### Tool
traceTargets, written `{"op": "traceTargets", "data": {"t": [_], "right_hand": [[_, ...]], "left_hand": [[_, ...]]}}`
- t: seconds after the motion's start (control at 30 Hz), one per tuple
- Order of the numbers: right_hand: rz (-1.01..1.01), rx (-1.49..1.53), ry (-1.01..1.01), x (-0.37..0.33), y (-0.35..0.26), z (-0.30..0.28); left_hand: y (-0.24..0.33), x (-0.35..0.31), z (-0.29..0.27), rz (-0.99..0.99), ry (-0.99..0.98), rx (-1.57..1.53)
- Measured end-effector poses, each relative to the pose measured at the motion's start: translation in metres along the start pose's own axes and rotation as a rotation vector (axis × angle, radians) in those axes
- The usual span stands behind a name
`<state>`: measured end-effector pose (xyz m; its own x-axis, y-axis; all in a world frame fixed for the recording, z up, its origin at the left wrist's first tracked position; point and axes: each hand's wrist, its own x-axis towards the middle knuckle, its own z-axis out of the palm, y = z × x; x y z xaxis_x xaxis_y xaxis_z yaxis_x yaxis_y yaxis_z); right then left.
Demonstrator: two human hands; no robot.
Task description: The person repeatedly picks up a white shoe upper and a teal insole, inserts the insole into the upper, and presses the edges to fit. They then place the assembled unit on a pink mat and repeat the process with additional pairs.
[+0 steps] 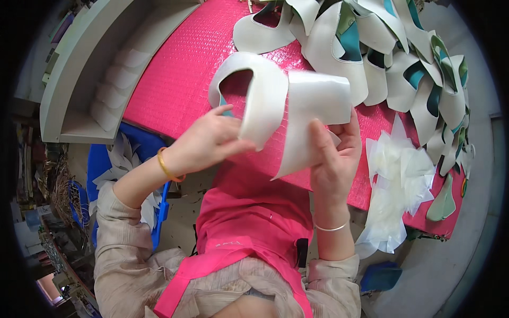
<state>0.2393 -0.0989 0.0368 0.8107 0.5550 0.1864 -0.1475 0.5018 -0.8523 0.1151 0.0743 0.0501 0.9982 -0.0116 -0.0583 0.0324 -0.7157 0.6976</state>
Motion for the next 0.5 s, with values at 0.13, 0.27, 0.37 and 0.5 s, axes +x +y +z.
{"op": "traceTargets", "data": {"t": [0.13, 0.27, 0.37, 0.5], "right_hand": [[-0.187, 0.0, 0.0, 0.005, -0.004, 0.038], [-0.281, -0.056, -0.032, 0.013, 0.002, 0.055], [-0.303, -0.074, -0.037, 0.016, 0.002, 0.06], [-0.326, -0.066, -0.041, 0.016, -0.001, 0.064]], "left_hand": [[0.03, 0.003, -0.014, -0.095, 0.334, -0.821], [0.045, 0.009, -0.021, 0.004, 0.42, -1.111], [0.051, 0.01, -0.022, 0.01, 0.429, -1.161], [0.052, 0.008, -0.021, 0.024, 0.398, -1.145]]}}
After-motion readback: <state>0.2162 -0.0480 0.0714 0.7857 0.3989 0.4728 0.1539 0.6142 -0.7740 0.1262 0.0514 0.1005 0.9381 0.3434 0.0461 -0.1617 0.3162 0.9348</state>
